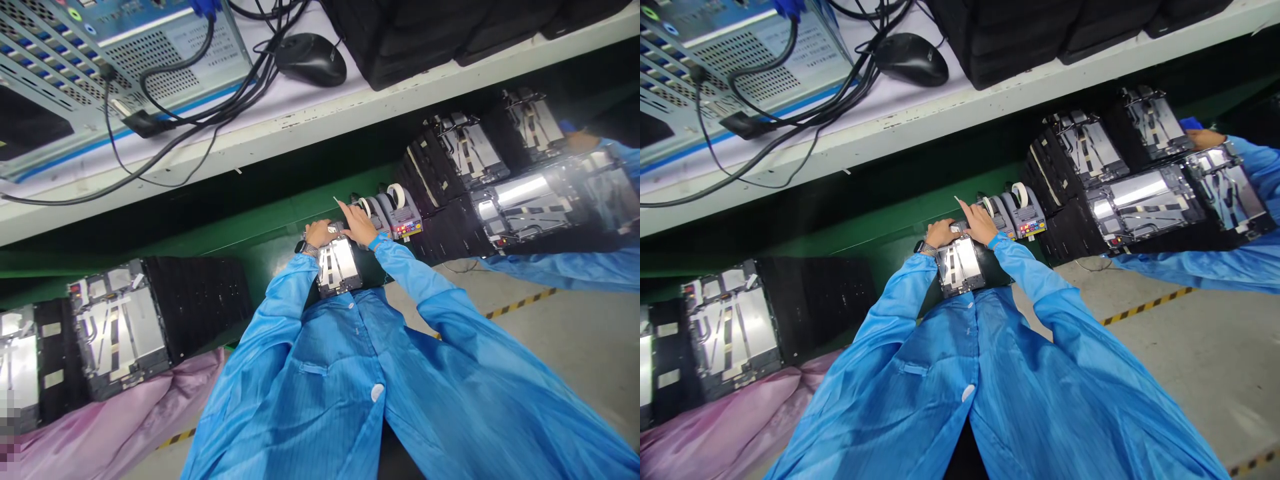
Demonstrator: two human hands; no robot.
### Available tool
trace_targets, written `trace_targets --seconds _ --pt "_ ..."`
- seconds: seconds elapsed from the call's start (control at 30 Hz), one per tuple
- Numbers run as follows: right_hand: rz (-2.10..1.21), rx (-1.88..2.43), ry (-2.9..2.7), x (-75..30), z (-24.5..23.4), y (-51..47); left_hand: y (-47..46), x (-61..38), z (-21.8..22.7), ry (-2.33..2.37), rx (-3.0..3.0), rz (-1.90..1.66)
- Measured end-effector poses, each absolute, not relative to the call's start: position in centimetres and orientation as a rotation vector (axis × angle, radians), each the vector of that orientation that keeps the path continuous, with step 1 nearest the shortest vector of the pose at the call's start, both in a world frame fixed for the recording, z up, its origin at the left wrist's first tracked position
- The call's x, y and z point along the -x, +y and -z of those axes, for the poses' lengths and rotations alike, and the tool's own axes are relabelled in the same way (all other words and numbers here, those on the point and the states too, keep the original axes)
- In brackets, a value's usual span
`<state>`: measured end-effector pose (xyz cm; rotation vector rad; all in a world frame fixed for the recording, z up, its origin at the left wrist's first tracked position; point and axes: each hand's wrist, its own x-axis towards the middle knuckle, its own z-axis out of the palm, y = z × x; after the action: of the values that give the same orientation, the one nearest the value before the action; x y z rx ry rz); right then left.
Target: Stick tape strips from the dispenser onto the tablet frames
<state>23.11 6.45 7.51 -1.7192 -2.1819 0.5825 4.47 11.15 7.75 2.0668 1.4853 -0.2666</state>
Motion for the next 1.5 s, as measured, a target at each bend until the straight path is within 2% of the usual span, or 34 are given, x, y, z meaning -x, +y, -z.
trace_targets --seconds 0.53,0.73,0.8,1.5 --pt "-0.609 1.718 -2.047 -24.1 -7.9 8.4 11.0 -4.5 -8.0 1.483 -2.100 0.282" --pt "-1.179 1.562 -1.852 -24.9 -7.3 7.9 10.8 -3.9 -7.6 1.468 -2.084 0.200" --pt "-1.235 1.545 -1.888 -24.3 -6.8 7.7 10.8 -3.9 -7.5 1.473 -2.079 0.197" --pt "-1.054 1.745 -2.023 -22.1 -7.1 7.7 10.8 -3.9 -7.4 1.480 -2.057 0.218"
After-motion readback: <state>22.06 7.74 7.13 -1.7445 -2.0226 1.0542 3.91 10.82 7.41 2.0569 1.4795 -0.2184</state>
